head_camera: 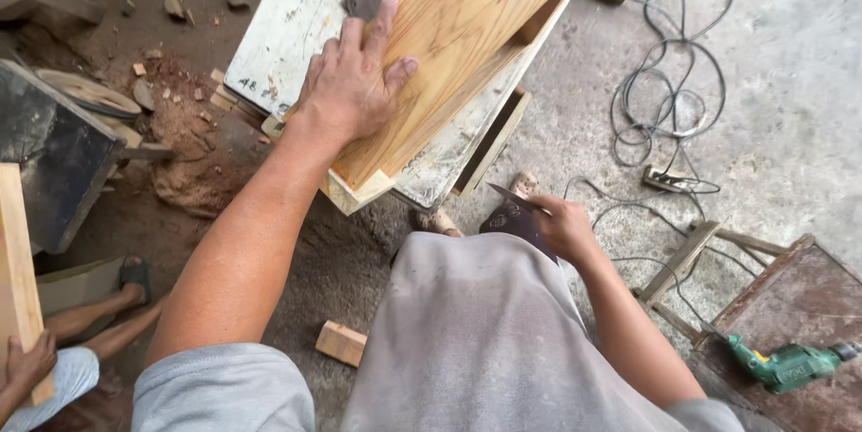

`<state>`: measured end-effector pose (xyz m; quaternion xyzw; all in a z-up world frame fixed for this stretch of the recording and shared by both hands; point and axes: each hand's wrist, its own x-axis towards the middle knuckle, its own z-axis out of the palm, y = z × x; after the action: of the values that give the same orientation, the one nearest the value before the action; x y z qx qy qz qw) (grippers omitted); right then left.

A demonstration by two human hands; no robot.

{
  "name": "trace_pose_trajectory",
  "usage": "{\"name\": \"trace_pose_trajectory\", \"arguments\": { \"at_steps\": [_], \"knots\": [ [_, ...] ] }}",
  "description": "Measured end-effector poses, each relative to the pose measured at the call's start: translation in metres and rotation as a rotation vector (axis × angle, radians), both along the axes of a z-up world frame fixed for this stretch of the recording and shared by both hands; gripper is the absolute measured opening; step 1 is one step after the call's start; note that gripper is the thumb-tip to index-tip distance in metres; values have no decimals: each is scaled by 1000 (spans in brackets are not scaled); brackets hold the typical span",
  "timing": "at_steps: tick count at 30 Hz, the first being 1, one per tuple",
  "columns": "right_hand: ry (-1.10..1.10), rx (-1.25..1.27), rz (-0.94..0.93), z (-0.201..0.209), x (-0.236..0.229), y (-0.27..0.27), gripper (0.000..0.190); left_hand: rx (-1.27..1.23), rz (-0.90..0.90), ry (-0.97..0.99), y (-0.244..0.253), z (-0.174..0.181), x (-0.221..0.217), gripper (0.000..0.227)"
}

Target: The person assembles a wooden box by scraping edges with a chisel, applying pink filler to joints, and fitting panels together. They handle multiple wooden pieces, a chisel, and filler, working at a cluttered workbench.

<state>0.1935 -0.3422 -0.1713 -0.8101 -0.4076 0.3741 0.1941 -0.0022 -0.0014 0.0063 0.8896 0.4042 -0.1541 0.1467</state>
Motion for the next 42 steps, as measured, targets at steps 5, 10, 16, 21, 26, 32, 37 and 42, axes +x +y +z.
{"name": "trace_pose_trajectory", "arguments": {
  "at_steps": [5, 10, 16, 21, 26, 32, 37, 42],
  "knots": [
    [-135, 34, -138, 10, 66, -35, 28, 87, 15, -78, -4, 6, 7, 75],
    [-90, 1, -176, 8, 136, -31, 29, 134, 50, -34, -50, 15, 27, 79],
    [-81, -55, -36, -6, 270, -6, 28, 232, 327, -38, -98, 8, 60, 96],
    [-296, 168, 97, -7, 395, -15, 24, 525, 406, -6, -106, -15, 60, 83],
    [-361, 115, 93, -1, 475, -3, 21, 573, 397, -101, -106, -34, 54, 82],
    [-267, -12, 50, 10, 477, 23, 28, 592, 467, -128, -99, -26, 59, 72],
    [-211, 163, 111, 15, 443, 37, 27, 483, 637, -268, -95, -1, 43, 70],
    [-259, 160, 176, 19, 427, 73, 30, 215, 1090, -376, -91, 17, 11, 71]
  ]
}}
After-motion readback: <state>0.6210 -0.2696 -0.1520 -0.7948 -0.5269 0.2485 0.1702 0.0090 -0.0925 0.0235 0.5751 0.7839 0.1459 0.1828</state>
